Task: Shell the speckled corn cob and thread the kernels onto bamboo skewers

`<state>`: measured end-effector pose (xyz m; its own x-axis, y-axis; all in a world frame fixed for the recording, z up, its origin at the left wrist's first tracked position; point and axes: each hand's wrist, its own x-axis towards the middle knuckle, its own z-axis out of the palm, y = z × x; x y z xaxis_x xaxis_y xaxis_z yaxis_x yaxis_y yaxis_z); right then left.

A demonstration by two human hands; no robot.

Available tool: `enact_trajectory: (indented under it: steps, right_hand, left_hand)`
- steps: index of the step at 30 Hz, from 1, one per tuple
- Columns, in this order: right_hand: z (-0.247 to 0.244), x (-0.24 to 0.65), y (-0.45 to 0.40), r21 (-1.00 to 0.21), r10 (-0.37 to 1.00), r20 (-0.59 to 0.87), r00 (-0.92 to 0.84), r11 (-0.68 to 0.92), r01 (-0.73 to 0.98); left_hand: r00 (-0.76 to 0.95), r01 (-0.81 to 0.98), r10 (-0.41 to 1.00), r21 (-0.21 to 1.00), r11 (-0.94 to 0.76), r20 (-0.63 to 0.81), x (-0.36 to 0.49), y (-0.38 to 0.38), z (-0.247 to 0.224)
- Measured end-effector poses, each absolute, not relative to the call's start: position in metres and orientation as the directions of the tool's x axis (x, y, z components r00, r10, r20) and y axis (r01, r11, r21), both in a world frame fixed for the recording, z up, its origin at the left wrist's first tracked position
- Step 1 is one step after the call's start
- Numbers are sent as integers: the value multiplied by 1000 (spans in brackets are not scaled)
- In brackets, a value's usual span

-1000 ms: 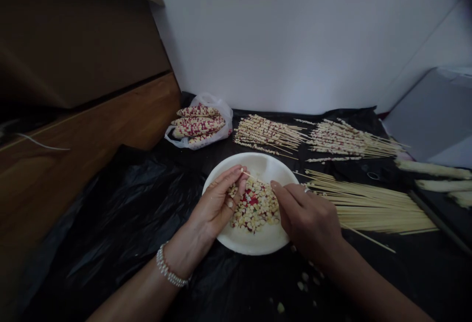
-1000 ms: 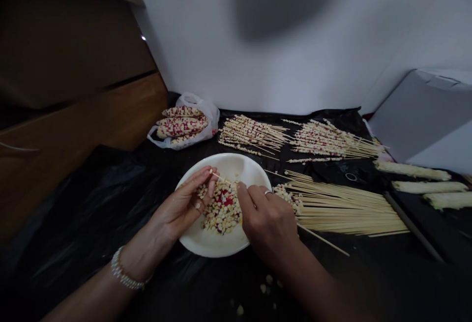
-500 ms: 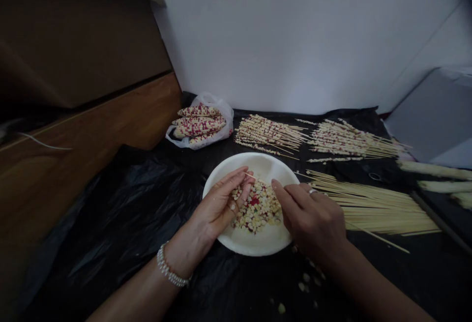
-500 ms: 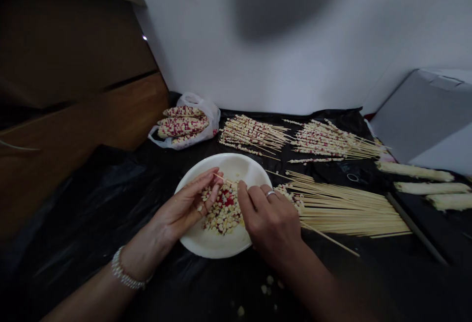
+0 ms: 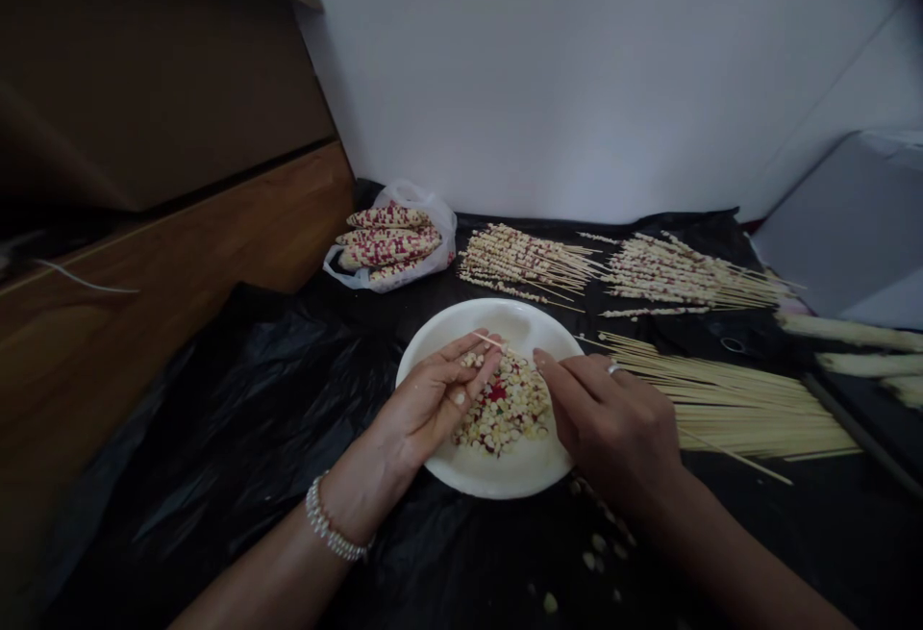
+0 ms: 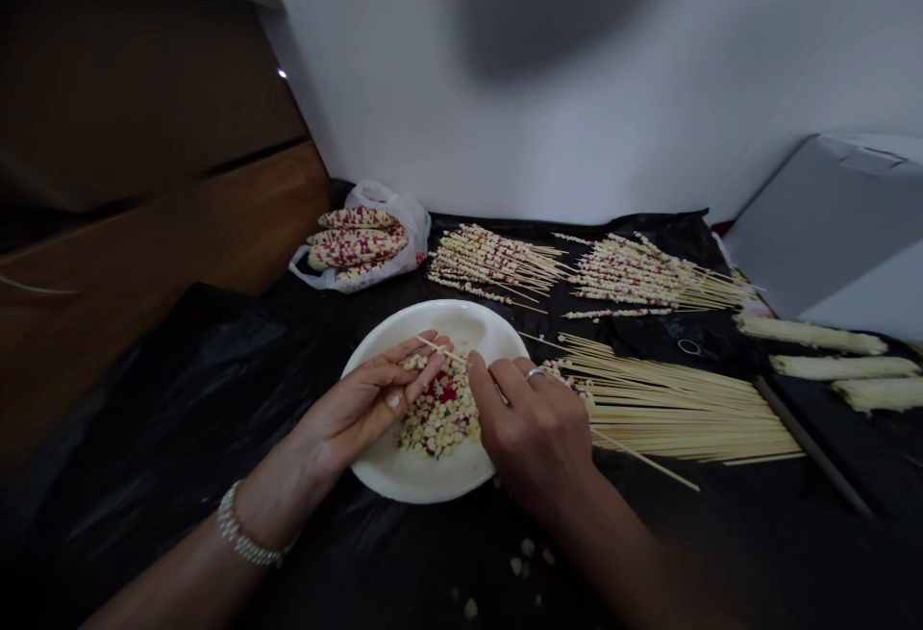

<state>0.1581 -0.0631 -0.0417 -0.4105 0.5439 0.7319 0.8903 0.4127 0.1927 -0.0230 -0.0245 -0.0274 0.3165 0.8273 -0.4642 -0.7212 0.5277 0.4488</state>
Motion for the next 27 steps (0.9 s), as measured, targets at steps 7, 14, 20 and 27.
enact_trajectory:
  steps: [7,14,20,27]
  right_hand:
    - [-42,159,-62,188,531,739,-415,429,883]
    - [-42,160,-63,179,547,735,-400,412,893]
    - [-41,159,-61,179,538,742,-400,415,892]
    - [-43,157,-63,188,538,724,-432,448,874]
  left_hand:
    - [221,-697,874,557,452,-433,-20,-23,-29]
    - [275,-728,840,469,500,-469,-25,-20,-25]
    - [287,-747,839,440,498,-462,-28,-16,-31]
    - [247,-720,855,504,477,-456,-26,-18,-30]
